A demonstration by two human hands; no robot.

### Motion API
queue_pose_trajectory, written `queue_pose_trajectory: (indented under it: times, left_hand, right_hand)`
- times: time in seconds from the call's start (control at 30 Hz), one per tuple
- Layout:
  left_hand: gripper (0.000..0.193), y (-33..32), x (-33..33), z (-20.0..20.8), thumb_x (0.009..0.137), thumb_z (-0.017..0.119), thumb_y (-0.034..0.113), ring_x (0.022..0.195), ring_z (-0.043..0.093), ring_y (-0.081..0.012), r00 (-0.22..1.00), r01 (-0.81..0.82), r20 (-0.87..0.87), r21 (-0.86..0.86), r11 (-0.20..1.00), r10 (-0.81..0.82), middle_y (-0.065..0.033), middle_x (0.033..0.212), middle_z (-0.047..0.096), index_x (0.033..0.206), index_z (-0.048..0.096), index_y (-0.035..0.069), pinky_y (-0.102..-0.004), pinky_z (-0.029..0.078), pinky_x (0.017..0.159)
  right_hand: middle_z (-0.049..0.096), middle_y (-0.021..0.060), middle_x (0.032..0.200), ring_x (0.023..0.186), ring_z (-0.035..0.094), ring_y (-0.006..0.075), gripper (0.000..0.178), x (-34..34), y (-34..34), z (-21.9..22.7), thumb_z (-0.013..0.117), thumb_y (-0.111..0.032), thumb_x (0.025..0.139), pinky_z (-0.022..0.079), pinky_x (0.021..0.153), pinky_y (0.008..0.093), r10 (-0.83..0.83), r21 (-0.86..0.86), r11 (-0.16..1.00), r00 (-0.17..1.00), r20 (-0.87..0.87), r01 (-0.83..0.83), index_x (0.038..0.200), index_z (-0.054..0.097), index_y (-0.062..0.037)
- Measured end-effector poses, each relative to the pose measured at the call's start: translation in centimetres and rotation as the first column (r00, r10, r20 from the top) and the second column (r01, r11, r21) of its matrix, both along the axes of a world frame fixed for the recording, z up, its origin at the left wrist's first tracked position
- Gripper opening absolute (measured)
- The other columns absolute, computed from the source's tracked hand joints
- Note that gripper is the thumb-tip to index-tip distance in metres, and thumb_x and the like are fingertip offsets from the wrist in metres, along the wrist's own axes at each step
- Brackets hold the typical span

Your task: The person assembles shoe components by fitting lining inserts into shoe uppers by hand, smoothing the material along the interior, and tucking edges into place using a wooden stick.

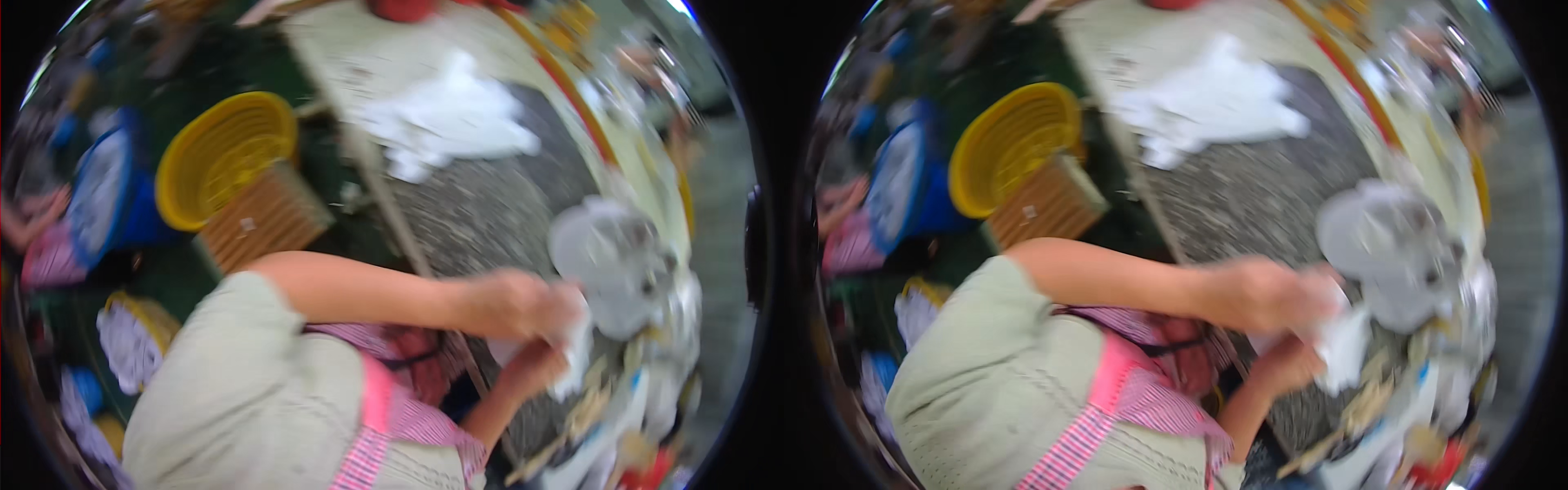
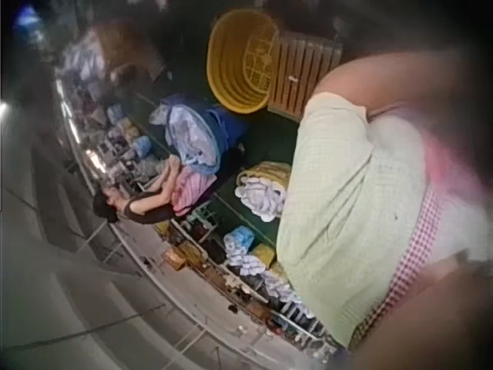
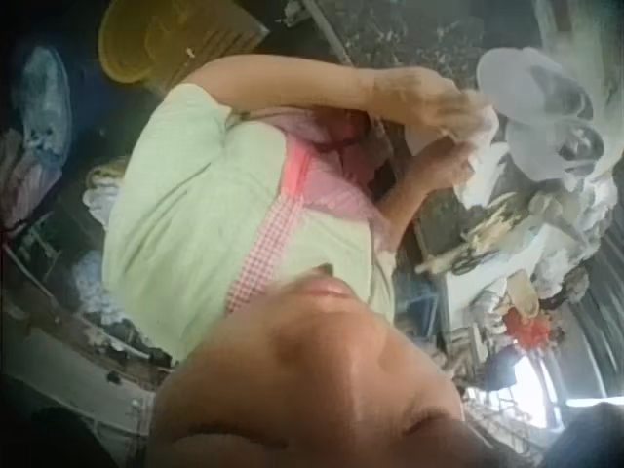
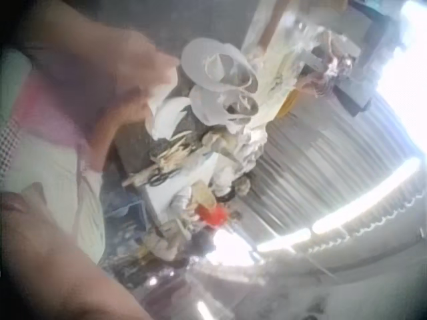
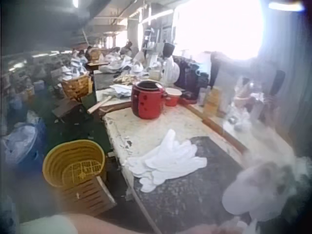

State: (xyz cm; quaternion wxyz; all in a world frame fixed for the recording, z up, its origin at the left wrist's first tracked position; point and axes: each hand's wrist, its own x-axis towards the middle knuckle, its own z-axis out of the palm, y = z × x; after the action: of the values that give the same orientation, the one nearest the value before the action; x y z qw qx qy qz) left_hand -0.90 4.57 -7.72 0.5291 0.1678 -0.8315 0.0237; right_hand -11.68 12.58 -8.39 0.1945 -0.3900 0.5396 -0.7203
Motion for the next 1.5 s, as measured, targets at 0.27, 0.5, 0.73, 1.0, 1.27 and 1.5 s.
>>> queue_pose_trajectory:
  times: [0.27, 0.5, 0.73, 1.0, 1.27, 1.5]
  left_hand:
    - [0.058, -0.4, 2.9, 3.7, 0.068, 0.073, 0.020, 0.111, 0.045, -0.0302, 0.987, 0.133, 0.025, 0.426, 0.895, -0.159, -0.0126, 0.126, 0.049, 0.121, 0.055, 0.010, -0.0413, 0.041, 0.091]
    - [0.036, -1.5, 1.0, 3.2, 0.065, 0.074, 0.018, 0.088, 0.052, -0.0246, 0.991, 0.068, 0.112, 0.045, 0.997, -0.073, -0.0048, 0.103, 0.057, 0.097, 0.063, 0.007, -0.0336, 0.047, 0.074]
    - [0.014, -4.3, 0.9, 4.3, 0.091, 0.053, 0.013, 0.077, 0.057, -0.0100, 0.881, 0.472, -0.463, 0.852, 0.227, -0.094, -0.0068, 0.086, 0.061, 0.085, 0.058, 0.001, -0.0241, 0.046, 0.068]
    - [0.026, -6.4, 0.7, 4.2, 0.093, 0.053, 0.026, 0.080, 0.057, -0.0084, 0.684, 0.670, -0.720, 0.684, -0.289, -0.117, -0.0023, 0.085, 0.060, 0.093, 0.058, 0.001, -0.0240, 0.047, 0.074]
    - [0.032, -8.8, 2.6, -0.4, 0.089, 0.058, 0.034, 0.079, 0.055, -0.0093, 0.708, 0.569, -0.529, 0.820, -0.067, -0.468, -0.0001, 0.080, 0.056, 0.095, 0.055, 0.003, -0.0231, 0.042, 0.074]
    - [0.020, -5.4, 4.5, -1.7, 0.074, 0.072, 0.022, 0.095, 0.059, -0.0216, 0.673, 0.224, 0.208, 0.857, 0.463, -0.710, -0.0038, 0.093, 0.064, 0.090, 0.066, 0.011, -0.0536, 0.025, 0.102]
  right_hand:
    - [0.059, 0.0151, 0.109, 0.101, 0.057, 0.0209, 0.034, -2.5, -1.2, 1.4, 0.048, -0.018, 0.095, 0.048, 0.082, 0.0315, 0.289, 0.148, 0.945, 0.956, 0.046, -0.293, 0.114, 0.051, 0.0109]
    - [0.061, 0.0152, 0.104, 0.093, 0.059, 0.0200, 0.031, -2.7, -0.6, 2.1, 0.047, -0.016, 0.096, 0.048, 0.079, 0.0312, 0.381, 0.127, 0.913, 0.922, 0.067, -0.387, 0.108, 0.054, 0.0119]
    - [0.065, 0.0104, 0.094, 0.089, 0.060, 0.0167, 0.020, -2.7, -1.2, 2.7, 0.060, -0.006, 0.086, 0.046, 0.079, 0.0280, 0.179, 0.163, 0.981, 0.816, -0.550, -0.106, 0.101, 0.063, 0.0062]
    - [0.063, 0.0147, 0.105, 0.092, 0.063, 0.0245, 0.035, -4.3, -0.5, 1.4, 0.063, -0.025, 0.086, 0.051, 0.081, 0.0389, 0.340, -0.155, 0.937, 0.920, 0.195, -0.314, 0.104, 0.060, 0.0053]
    - [0.068, 0.0074, 0.075, 0.072, 0.065, 0.0244, 0.021, -8.1, -1.8, 2.3, 0.077, -0.018, 0.068, 0.049, 0.071, 0.0334, 0.381, 0.222, 0.913, 0.524, -0.762, -0.341, 0.080, 0.069, -0.0027]
    - [0.062, 0.0124, 0.096, 0.086, 0.059, 0.0284, 0.034, -5.6, 1.2, -0.9, 0.075, -0.015, 0.064, 0.047, 0.075, 0.0357, 0.611, 0.495, 0.762, 0.717, -0.334, -0.419, 0.093, 0.063, -0.0010]
